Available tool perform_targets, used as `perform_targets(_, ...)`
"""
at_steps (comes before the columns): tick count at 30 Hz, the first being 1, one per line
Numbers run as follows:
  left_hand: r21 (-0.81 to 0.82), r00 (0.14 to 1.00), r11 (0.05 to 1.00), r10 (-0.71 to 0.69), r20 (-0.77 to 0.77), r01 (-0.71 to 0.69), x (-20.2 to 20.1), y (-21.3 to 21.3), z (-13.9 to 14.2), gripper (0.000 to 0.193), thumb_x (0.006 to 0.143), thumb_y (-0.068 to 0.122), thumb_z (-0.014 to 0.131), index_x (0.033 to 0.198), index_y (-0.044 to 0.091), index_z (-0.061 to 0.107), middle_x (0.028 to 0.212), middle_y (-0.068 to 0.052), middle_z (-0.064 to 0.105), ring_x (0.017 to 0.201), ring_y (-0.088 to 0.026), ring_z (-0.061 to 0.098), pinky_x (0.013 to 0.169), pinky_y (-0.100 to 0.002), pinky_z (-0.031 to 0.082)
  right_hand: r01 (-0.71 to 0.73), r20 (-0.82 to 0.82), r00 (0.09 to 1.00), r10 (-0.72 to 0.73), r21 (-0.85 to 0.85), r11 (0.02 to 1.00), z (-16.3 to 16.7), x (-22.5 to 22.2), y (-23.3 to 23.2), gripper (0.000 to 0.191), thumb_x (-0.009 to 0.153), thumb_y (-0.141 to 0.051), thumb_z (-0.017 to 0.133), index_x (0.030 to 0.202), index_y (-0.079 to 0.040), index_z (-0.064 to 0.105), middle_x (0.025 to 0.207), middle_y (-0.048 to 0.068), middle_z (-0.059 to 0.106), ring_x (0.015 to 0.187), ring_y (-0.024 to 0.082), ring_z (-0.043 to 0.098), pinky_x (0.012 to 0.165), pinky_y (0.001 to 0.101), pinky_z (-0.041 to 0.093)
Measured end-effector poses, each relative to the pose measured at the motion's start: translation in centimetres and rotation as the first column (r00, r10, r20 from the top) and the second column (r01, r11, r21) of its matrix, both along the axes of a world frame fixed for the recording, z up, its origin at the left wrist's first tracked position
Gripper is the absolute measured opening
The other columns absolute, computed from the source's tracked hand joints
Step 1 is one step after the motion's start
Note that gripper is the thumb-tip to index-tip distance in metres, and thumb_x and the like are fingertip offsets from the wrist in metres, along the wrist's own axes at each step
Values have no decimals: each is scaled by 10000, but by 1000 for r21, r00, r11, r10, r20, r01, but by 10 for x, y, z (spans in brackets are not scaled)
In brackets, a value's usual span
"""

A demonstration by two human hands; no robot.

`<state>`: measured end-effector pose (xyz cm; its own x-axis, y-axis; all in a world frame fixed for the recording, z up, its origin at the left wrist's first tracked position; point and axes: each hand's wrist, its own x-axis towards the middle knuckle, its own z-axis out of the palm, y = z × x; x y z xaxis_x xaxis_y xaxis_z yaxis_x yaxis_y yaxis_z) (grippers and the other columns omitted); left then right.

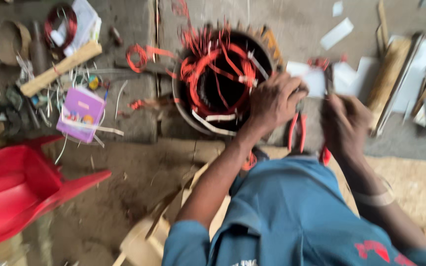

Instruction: The person winds red enameled copper wire around the slots of a motor stator held in a bucket-like holder on the workbench, pressing and seating the coils by hand. They use pliers and scissors to trim and adjust wire ends and continue threading wire turns around the stator.

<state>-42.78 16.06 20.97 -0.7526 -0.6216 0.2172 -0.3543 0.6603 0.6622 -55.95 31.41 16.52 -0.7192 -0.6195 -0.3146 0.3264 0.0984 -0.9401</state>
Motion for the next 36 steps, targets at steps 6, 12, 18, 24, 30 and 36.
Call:
perform_targets(6,102,999,995,-11,30,8,1,-1,5,95,888,242,739,963,196,702,918,-52,648,920,-265,679,788,-421,532,-319,-563,797,220,-82,944,-15,-25,5,286,1055,-273,760,1122,-18,649,840,35,625,757,121,584,646,297,472)
perform_targets(12,85,996,996,-21,82,14,2,-4,12,122,832,255,755,936,200,723,906,-35,668,887,-259,687,745,-415,536,-605,-960,151,237,101,790,57,-82,-24,319,877,-182,910,1030,-31,674,836,98,620,740,256,610,609,346,455)
perform_targets(18,71,989,997,-19,144,9,3,-4,12,147,855,199,759,1000,195,733,922,-60,673,897,-275,682,768,-416,538,-744,-886,-463,-10,382,547,59,-102,-72,309,745,-218,809,1033,-123,749,1050,110,704,925,321,692,689,418,571)
perform_targets(24,306,996,952,3,89,-30,4,-9,18,134,829,235,793,953,221,745,929,-17,695,898,-201,715,794,-362,564,-528,-610,-775,163,768,364,19,-165,-26,546,804,-226,697,1343,-184,622,1124,52,698,958,224,692,824,419,594)
perform_targets(30,415,994,908,7,109,-52,2,-12,18,130,859,239,756,981,198,738,924,-3,705,873,-195,726,775,-354,563,-745,-195,659,727,-33,666,4,-60,-4,576,975,-168,628,1519,-100,453,883,40,650,608,105,575,515,270,483)
perform_targets(36,162,987,980,92,132,-113,-1,-2,15,116,880,278,733,949,185,725,933,-4,697,915,-220,707,773,-393,538,-207,432,859,275,-199,958,0,-23,8,341,1070,-142,642,1379,-5,596,912,49,613,685,103,521,576,249,412)
